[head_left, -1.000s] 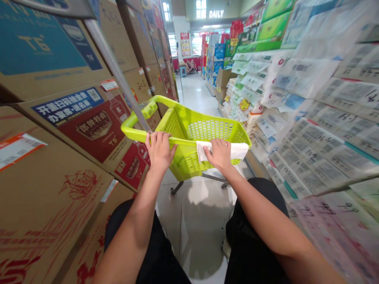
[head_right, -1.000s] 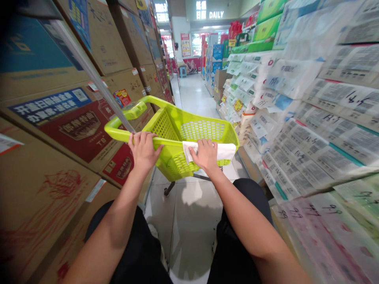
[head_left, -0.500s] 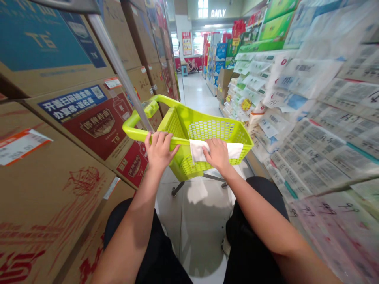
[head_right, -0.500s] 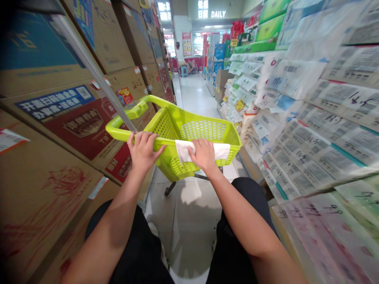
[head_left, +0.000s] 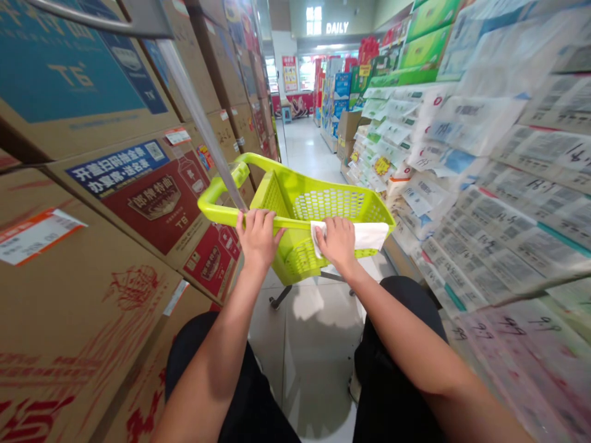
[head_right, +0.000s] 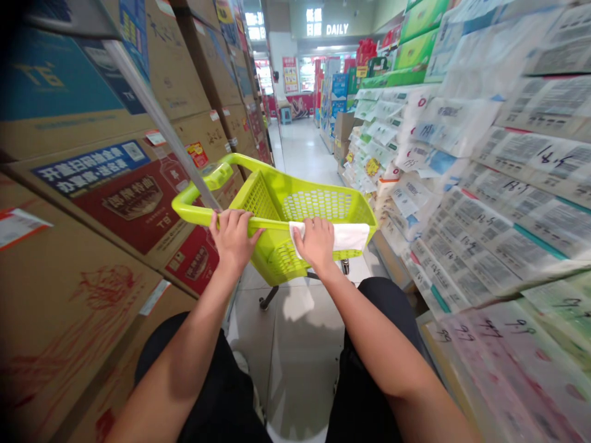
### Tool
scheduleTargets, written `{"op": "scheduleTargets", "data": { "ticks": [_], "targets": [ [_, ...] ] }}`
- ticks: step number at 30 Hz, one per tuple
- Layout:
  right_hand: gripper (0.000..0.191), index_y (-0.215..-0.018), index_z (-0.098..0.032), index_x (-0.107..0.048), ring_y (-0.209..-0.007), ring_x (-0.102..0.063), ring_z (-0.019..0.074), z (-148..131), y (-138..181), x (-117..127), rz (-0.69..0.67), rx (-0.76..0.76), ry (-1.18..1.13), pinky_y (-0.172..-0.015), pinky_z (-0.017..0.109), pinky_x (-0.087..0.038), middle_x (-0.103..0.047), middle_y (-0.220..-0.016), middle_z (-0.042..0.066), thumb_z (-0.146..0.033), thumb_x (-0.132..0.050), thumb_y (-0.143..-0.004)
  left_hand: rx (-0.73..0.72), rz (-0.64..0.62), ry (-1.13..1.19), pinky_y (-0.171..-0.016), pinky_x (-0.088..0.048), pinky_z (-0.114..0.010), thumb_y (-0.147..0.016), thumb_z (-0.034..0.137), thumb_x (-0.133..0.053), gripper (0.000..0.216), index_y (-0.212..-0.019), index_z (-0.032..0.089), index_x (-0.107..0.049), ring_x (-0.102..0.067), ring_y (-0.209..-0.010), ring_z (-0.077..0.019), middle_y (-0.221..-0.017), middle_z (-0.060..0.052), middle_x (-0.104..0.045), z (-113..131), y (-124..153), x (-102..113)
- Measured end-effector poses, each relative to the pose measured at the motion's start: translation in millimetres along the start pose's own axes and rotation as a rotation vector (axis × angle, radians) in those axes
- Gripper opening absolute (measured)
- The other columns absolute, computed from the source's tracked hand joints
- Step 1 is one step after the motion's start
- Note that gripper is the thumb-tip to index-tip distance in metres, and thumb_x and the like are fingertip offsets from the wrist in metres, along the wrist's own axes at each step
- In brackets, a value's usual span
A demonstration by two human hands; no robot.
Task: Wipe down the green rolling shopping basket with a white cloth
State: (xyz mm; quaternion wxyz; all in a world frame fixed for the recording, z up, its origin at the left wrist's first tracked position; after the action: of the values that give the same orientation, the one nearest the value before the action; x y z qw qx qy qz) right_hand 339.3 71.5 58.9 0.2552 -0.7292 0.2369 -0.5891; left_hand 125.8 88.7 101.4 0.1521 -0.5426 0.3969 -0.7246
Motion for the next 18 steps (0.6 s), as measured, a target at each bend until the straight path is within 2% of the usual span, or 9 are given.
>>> {"op": "scheduleTargets", "data": {
  "ticks": [4, 8, 11, 14, 18],
  "targets": [
    [0.051, -0.125, -0.017, -0.065, -0.109, -0.052, 0.0336, -47, -7, -3, 0.031, 0.047, -0.122, -0.100, 0.046, -0.035, -0.066, -0.117, 0.016, -0.055, -0.035, -0.108, -0.007, 0.008, 0.006, -0.129, -0.016, -0.057, -0.096, 0.039, -0.059, 0.039, -0.132, 0.023, -0.064, -0.053, -0.140, -0.0364, -0.135, -0.015, -0.069, 7, 3, -1],
    [0.055, -0.142, -0.015, -0.057, -0.114, -0.054, 0.0320, -55, -8, 2, -0.050, 0.177, -0.163, -0.101, 0.043, -0.035, -0.067, -0.125, 0.016, -0.052, -0.033, -0.110, -0.014, -0.007, 0.011, -0.129, -0.015, -0.057, -0.096, 0.038, -0.059, 0.039, -0.132, 0.024, -0.064, -0.053, -0.140, -0.0363, -0.135, -0.014, -0.070, 2, 4, -1],
    [0.050, -0.144, -0.017, -0.057, -0.114, -0.056, 0.0302, -40, -6, 4, -0.107, 0.240, -0.141, -0.100, 0.041, -0.036, -0.068, -0.124, 0.014, -0.045, -0.032, -0.111, -0.021, -0.010, -0.008, -0.128, -0.015, -0.056, -0.096, 0.042, -0.061, 0.039, -0.131, 0.024, -0.064, -0.053, -0.139, -0.0364, -0.134, -0.014, -0.070, -4, 3, 0],
    [0.042, -0.135, -0.018, -0.063, -0.110, -0.057, 0.0303, -11, -2, 2, -0.109, 0.209, -0.071, -0.096, 0.041, -0.036, -0.070, -0.115, 0.013, -0.041, -0.038, -0.110, -0.032, -0.013, -0.016, -0.128, -0.015, -0.056, -0.097, 0.047, -0.062, 0.040, -0.129, 0.023, -0.065, -0.053, -0.138, -0.0368, -0.132, -0.014, -0.070, -10, 2, 2],
    [0.043, -0.124, -0.016, -0.068, -0.106, -0.057, 0.0308, 32, 6, 1, -0.059, 0.193, -0.001, -0.095, 0.041, -0.037, -0.071, -0.109, 0.013, -0.047, -0.043, -0.109, -0.040, -0.009, -0.027, -0.128, -0.015, -0.056, -0.096, 0.049, -0.063, 0.042, -0.128, 0.023, -0.065, -0.053, -0.137, -0.0366, -0.131, -0.014, -0.070, -14, -1, 3]
  ]
}}
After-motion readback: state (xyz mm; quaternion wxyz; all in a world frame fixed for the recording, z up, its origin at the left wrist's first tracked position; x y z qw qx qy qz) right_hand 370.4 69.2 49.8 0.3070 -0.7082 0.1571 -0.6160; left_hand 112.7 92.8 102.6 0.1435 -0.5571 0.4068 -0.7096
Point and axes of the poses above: each hand's wrist, its own y-axis away from the middle knuckle, its own x-axis out of the back of the hand, z = x × y, the point moved 7 cm from there along -y, towards the middle knuckle
